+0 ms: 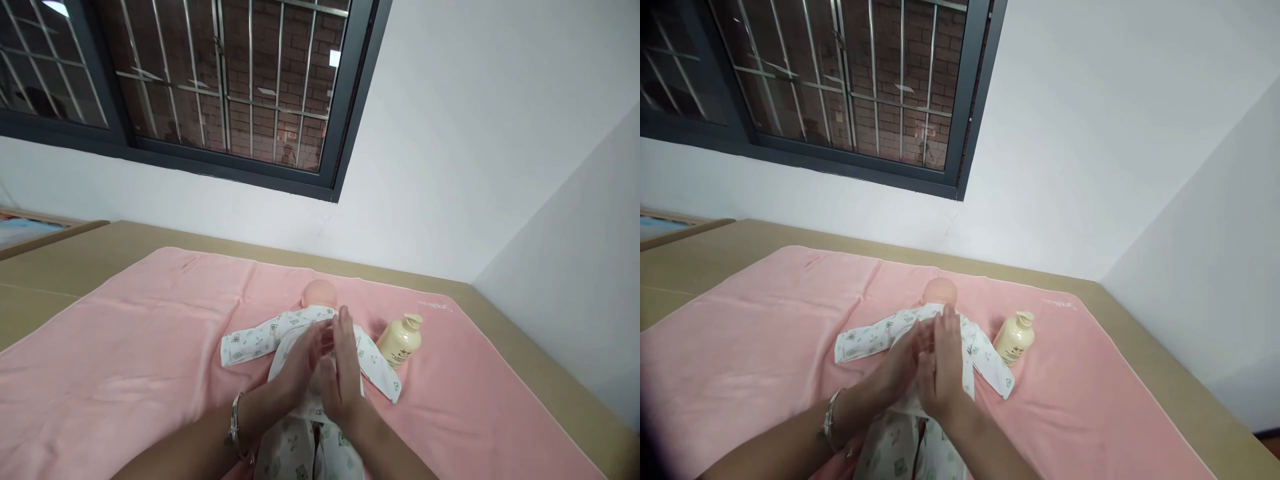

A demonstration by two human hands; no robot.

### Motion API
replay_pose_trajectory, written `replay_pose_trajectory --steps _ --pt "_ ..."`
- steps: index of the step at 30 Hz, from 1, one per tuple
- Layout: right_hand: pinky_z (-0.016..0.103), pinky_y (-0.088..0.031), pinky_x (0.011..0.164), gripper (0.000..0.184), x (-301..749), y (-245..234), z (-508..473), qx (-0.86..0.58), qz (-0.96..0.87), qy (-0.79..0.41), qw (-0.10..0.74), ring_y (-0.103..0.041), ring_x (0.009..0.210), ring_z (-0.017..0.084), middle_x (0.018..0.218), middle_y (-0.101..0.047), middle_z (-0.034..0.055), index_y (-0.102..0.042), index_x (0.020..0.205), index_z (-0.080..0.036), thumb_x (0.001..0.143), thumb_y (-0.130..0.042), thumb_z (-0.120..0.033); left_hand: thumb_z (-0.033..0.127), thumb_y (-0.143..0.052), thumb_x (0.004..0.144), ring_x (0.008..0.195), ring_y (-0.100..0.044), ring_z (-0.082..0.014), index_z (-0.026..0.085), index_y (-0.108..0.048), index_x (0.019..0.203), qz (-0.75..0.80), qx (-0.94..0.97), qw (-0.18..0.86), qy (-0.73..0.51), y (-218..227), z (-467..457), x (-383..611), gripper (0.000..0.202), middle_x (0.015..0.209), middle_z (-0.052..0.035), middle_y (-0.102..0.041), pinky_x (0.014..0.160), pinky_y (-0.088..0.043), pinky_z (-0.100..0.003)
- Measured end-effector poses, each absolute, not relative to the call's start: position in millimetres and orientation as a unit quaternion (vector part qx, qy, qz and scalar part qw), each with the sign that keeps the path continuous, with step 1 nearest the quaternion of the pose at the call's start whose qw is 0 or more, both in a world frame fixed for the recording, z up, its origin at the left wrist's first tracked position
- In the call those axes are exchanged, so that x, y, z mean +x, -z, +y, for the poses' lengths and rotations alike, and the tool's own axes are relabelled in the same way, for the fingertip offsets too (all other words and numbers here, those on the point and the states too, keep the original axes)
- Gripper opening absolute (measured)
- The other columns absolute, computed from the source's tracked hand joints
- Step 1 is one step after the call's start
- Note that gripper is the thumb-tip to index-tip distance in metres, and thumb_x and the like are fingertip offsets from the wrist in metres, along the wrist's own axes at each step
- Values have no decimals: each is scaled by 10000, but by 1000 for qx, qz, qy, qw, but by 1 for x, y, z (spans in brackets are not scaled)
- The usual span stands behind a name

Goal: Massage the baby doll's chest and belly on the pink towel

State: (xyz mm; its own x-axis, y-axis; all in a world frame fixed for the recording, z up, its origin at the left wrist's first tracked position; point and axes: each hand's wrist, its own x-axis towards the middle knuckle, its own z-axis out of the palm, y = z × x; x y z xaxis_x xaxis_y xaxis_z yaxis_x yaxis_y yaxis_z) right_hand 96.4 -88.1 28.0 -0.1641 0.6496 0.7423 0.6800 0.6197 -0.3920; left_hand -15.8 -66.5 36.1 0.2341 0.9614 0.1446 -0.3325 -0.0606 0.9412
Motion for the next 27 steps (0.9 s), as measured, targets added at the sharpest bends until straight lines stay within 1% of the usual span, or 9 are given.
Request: replay_pose_trajectory --steps 2,5,9,16,18,20,22,24,27 --pt "596 -245 1137 621 90 -29 -97 -409 -787 20 462 -128 1464 320 1612 -101 79 -76 1551 -225 978 -301 -307 576 -338 929 1099 -608 -258 203 -665 1071 267 450 687 -504 -38 -76 -10 516 1055 -75 -706 996 -459 -431" --pt "592 -245 1143 613 88 -31 -99 -432 -778 11 455 -130 1466 307 1611 -110 80 -61 1551 -209 986 -280 -300 584 -367 919 1156 -591 -270 201 -638 1161 231 425 725 -491 -36 -77 -6 529 1118 -92 -694 1028 -452 -451" --pt "577 -263 1142 605 92 -31 -98 -464 -759 -2 456 -121 1469 292 1615 -80 82 4 1550 -211 1005 -235 -321 632 -273 925 1207 -571 -280 193 -598 1214 227 406 735 -493 -33 -62 -12 617 1215 -125 -656 1059 -428 -480" --pt "615 -215 1144 617 92 -24 -95 -452 -767 33 454 -96 1470 311 1610 -92 112 5 1549 -183 1003 -249 -315 653 -247 927 1241 -556 -247 178 -547 1250 288 395 699 -522 -34 -48 -23 648 1308 -137 -606 1089 -419 -440" --pt "607 -207 1149 623 91 -20 -87 -488 -770 32 410 -100 1471 305 1596 -158 133 -29 1549 -153 1000 -267 -326 630 -265 935 1244 -554 -242 167 -568 1205 305 373 681 -552 -35 -45 -25 616 1313 -145 -603 1088 -423 -424" --pt "589 -193 1161 608 90 -16 -77 -521 -789 17 324 -125 1468 296 1566 -261 138 -143 1541 -138 994 -306 -347 596 -304 943 1260 -539 -238 162 -583 1174 319 360 649 -589 -35 -41 -28 566 1326 -145 -594 1091 -419 -412" --pt "563 -181 1174 575 90 -13 -70 -533 -811 5 243 -149 1465 290 1545 -312 131 -276 1510 -133 984 -342 -356 569 -340 947 1275 -524 -233 162 -587 1174 326 368 609 -622 -34 -35 -32 527 1344 -139 -582 1097 -407 -405" --pt "547 -165 1183 573 90 -13 -67 -539 -815 16 213 -135 1467 292 1559 -273 136 -318 1491 -107 972 -363 -346 554 -354 947 1275 -522 -229 159 -586 1182 329 384 575 -643 -31 -30 -37 515 1350 -135 -578 1094 -405 -404" --pt "541 -139 1189 610 93 -16 -65 -541 -815 32 203 -110 1471 293 1576 -215 134 -289 1503 -101 953 -395 -343 540 -357 942 1242 -545 -227 160 -603 1164 349 419 527 -652 -24 -24 -40 504 1323 -123 -598 1068 -425 -403"
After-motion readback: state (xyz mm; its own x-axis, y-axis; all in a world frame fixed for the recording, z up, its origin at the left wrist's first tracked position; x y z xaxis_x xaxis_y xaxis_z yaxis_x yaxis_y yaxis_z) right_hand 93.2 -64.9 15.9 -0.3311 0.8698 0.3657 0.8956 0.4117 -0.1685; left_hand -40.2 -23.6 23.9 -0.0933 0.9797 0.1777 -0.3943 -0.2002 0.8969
